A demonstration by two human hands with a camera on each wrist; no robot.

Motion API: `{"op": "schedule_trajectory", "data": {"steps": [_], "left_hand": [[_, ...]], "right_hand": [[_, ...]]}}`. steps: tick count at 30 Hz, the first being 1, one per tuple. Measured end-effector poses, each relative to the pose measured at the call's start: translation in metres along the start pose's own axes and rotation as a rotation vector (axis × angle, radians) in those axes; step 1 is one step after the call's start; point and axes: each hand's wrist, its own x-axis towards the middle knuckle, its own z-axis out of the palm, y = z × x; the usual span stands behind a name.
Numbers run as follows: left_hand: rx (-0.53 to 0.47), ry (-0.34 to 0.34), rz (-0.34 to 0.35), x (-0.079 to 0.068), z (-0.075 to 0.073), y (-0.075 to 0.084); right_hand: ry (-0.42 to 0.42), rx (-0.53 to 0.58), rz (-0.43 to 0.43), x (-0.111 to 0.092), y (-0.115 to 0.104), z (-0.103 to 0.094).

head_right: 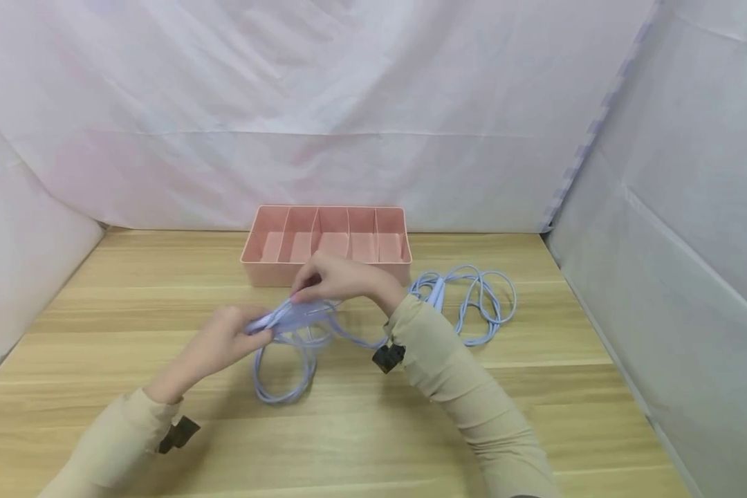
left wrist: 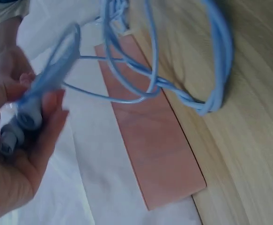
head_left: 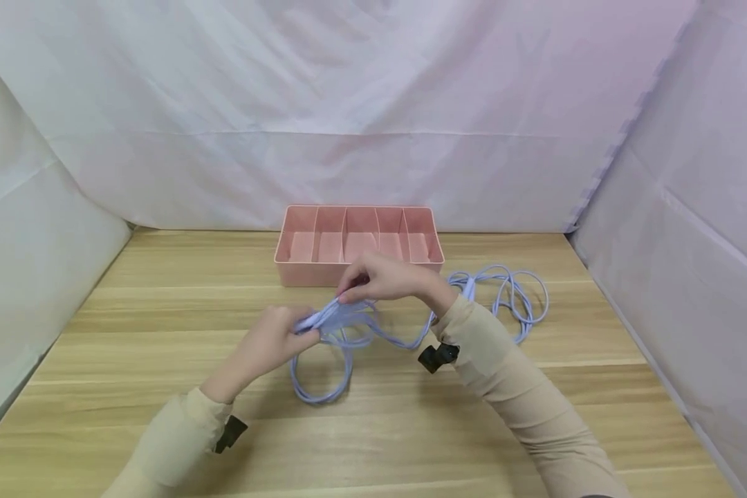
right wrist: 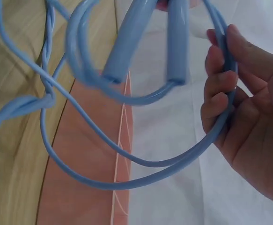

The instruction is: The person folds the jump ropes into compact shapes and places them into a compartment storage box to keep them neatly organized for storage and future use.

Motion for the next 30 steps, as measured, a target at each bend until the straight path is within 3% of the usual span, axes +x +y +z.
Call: {"op": "schedule_trajectory", "data": {"steps": [5, 10, 14, 16, 21, 23, 25, 30], "left_hand": [[-0.362, -0.168, -0.084, 0.001, -0.005, -0.005], [-0.647, -0.204, -0.191, 0.004, -0.005, -0.006], [-0.796, -0.146, -0.275, 0.012, -0.005, -0.007], [-0.855, -0.109, -0.298, 0.017, -0.005, -0.007], [-1.025, -0.014, -0.351, 0.028, -0.007, -0.009], [-1.089, 0.039, -0.362, 0.031, -0.009, -0.009], [-1.147, 0.099, -0.369, 0.033, -0.011, -0.01], [-1.266, 0.258, -0.398, 0.037, -0.015, -0.012]], "right_hand": [[0.04, 0.15, 0.015, 0.002, 0.008, 0.001], [0.145, 0.335, 0.084, 0.001, 0.018, 0.007], [0.34, 0.523, 0.067, 0.001, 0.02, 0.02], [0.458, 0.56, 0.035, 0.002, 0.022, 0.028], [0.803, 0.421, 0.028, 0.01, 0.037, 0.048], [0.901, 0.348, 0.027, 0.012, 0.044, 0.054], [0.939, 0.287, 0.019, 0.013, 0.045, 0.06], [0.923, 0.194, 0.038, 0.01, 0.042, 0.07]]}}
